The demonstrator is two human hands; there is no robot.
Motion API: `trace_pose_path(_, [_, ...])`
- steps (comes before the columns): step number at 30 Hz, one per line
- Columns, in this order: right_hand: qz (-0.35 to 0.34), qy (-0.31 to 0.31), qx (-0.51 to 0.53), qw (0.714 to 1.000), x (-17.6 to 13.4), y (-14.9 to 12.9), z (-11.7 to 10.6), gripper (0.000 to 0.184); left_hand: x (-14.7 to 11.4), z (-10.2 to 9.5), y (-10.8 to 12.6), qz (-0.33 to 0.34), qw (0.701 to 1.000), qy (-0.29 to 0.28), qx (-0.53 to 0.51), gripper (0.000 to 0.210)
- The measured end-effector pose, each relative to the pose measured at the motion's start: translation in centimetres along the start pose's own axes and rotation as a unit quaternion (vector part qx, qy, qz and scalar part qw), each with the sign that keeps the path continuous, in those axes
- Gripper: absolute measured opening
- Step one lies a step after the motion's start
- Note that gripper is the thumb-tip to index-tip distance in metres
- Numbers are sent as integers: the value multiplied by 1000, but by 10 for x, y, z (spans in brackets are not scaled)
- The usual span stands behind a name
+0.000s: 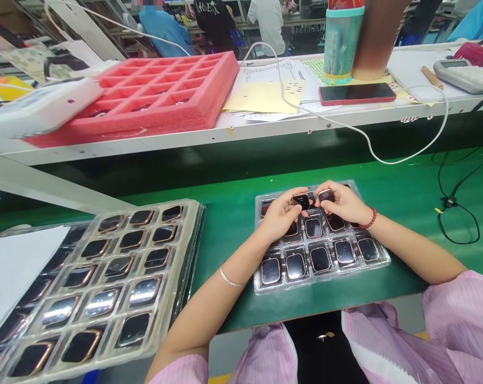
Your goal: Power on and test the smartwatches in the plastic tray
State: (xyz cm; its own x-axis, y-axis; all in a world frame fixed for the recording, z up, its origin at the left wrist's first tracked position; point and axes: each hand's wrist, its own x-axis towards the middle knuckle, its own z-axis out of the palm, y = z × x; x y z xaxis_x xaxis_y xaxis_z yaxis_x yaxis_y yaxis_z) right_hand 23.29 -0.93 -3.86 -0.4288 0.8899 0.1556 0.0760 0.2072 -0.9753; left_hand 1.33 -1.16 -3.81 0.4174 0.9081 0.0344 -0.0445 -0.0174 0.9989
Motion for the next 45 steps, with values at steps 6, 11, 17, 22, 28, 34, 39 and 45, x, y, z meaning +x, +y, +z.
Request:
trace_pose_path(6, [-39, -9, -8, 999, 1, -2, 0, 29, -2, 1, 2, -2, 1000, 0, 1, 50])
trace_pose_path(11, [-13, -13, -11, 1000, 1, 0, 0, 26, -1, 0, 1, -8, 1000, -3, 3, 47])
trace_pose_path(17, [-39, -11, -14, 999, 0, 1, 0, 28, -1, 0, 1, 0, 1000, -7, 7, 50])
trace_pose_path(22, [-54, -22, -19, 998, 1, -1, -1, 30, -2, 1, 4, -8, 1000, -4, 5, 52])
trace_pose_path(28, [-53, -18, -19, 998, 0, -1, -1, 26, -2, 0, 4, 2, 1000, 4, 13, 45])
trace_pose_path(34, [18, -13, 5, 1000, 0, -2, -1, 24, -1, -1, 3, 8, 1000, 7, 21, 32])
trace_pose_path(39, [4, -13, 4, 1000, 0, -4, 0, 28, -2, 0, 5, 16, 1000, 13, 19, 31])
trace_pose_path(45, [10, -18, -16, 1000, -1, -3, -1, 25, -2, 1, 5, 9, 1000, 17, 18, 28])
